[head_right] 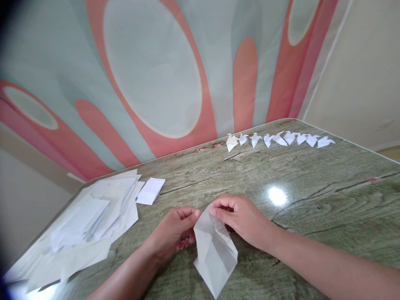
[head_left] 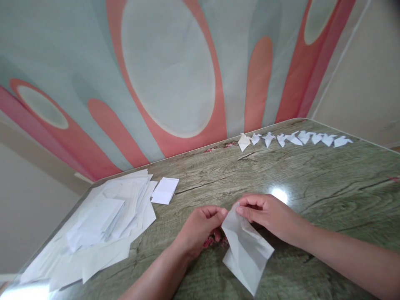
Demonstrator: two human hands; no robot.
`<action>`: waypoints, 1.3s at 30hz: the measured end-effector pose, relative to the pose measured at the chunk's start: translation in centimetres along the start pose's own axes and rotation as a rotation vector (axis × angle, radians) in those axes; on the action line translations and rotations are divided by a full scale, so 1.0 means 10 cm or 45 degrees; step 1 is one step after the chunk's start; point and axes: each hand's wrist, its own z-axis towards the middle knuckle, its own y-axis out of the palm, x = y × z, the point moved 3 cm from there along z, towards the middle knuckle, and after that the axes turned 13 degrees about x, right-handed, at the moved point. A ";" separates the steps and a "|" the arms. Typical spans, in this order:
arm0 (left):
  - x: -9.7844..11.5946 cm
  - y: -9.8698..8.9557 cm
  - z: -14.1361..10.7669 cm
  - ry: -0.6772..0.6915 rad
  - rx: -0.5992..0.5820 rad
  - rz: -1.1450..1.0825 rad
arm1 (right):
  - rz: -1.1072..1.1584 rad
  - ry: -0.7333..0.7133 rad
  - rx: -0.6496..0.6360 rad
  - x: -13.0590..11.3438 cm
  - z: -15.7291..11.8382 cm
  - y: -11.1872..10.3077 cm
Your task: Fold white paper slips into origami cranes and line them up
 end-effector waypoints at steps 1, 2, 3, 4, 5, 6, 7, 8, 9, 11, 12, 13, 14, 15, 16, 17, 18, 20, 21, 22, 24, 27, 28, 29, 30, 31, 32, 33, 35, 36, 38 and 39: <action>-0.03 0.03 0.00 0.010 0.024 0.021 | -0.036 -0.015 0.014 -0.01 -0.01 0.01; -0.04 0.05 0.00 0.023 0.035 0.024 | -0.058 -0.018 0.024 -0.01 -0.01 0.01; -0.05 0.07 0.00 0.038 0.041 0.011 | -0.060 -0.007 0.030 0.00 -0.01 0.02; -0.05 0.08 0.00 0.046 0.044 -0.003 | -0.043 0.016 0.034 0.01 -0.01 0.03; -0.04 0.08 0.00 0.054 0.047 -0.014 | -0.015 0.041 0.039 0.03 -0.01 0.03; -0.03 0.07 0.00 0.065 0.044 -0.018 | 0.010 0.062 0.047 0.04 -0.01 0.04; -0.02 0.07 -0.01 0.081 0.032 -0.016 | 0.023 0.073 0.056 0.05 -0.01 0.04; 0.00 0.07 -0.01 0.101 0.010 -0.009 | 0.022 0.073 0.068 0.05 -0.01 0.03; 0.02 0.07 -0.02 0.125 -0.017 0.001 | 0.007 0.063 0.078 0.04 -0.01 0.03; 0.07 0.08 -0.04 0.178 -0.066 0.018 | -0.035 0.031 0.082 0.01 -0.01 0.01; 0.08 0.08 -0.06 0.200 -0.080 0.024 | -0.057 0.016 0.074 -0.01 -0.01 0.01; 0.10 0.10 -0.08 0.219 -0.088 0.029 | -0.087 -0.008 0.064 -0.02 -0.01 0.00; 0.11 0.11 -0.09 0.234 -0.092 0.028 | -0.124 -0.045 0.053 -0.04 0.00 -0.01; 0.11 0.13 -0.10 0.243 -0.092 0.026 | -0.169 -0.097 0.040 -0.06 0.01 -0.01; 0.10 0.15 -0.11 0.245 -0.083 0.026 | -0.217 -0.162 0.038 -0.09 0.01 -0.02; 0.09 0.17 -0.11 0.246 -0.063 0.029 | -0.264 -0.240 0.059 -0.12 0.00 -0.03; 0.08 0.18 -0.10 0.253 -0.028 0.033 | -0.308 -0.334 0.118 -0.15 -0.01 -0.05; 0.07 0.17 -0.08 0.293 0.084 0.028 | -0.390 -0.573 0.303 -0.26 -0.08 -0.09; 0.08 0.16 -0.07 0.322 0.148 0.008 | -0.434 -0.719 0.395 -0.32 -0.14 -0.10; 0.09 0.14 -0.06 0.349 0.207 -0.024 | -0.489 -0.878 0.460 -0.38 -0.20 -0.10; 0.11 0.11 -0.04 0.386 0.288 -0.103 | -0.615 -1.161 0.383 -0.44 -0.32 -0.02; 0.13 0.10 -0.04 0.391 0.307 -0.146 | -0.904 -1.251 0.307 -0.35 -0.36 0.12; 0.12 0.09 -0.05 0.389 0.299 -0.127 | -0.968 -1.222 0.287 -0.29 -0.34 0.14; 0.11 0.09 -0.05 0.386 0.288 -0.093 | -1.008 -1.186 0.279 -0.23 -0.30 0.16; 0.09 0.08 -0.06 0.379 0.279 -0.050 | -1.023 -1.156 0.270 -0.18 -0.26 0.16; 0.07 0.07 -0.06 0.372 0.275 -0.008 | -1.035 -1.133 0.261 -0.13 -0.23 0.15; 0.05 0.06 -0.05 0.362 0.273 0.033 | -1.043 -1.115 0.253 -0.09 -0.19 0.14; 0.03 0.04 -0.03 0.347 0.270 0.066 | -1.049 -1.099 0.241 -0.06 -0.16 0.12; 0.00 0.01 0.02 0.301 0.248 0.099 | -1.057 -1.071 0.213 -0.02 -0.10 0.08; 0.00 0.01 0.05 0.274 0.220 0.110 | -1.057 -1.054 0.197 0.01 -0.08 0.06; 0.05 0.00 0.10 0.270 0.185 0.174 | -1.048 -1.024 0.170 0.06 -0.03 0.03; 0.10 -0.01 0.09 0.319 0.209 0.229 | -1.041 -1.017 0.164 0.09 -0.01 0.01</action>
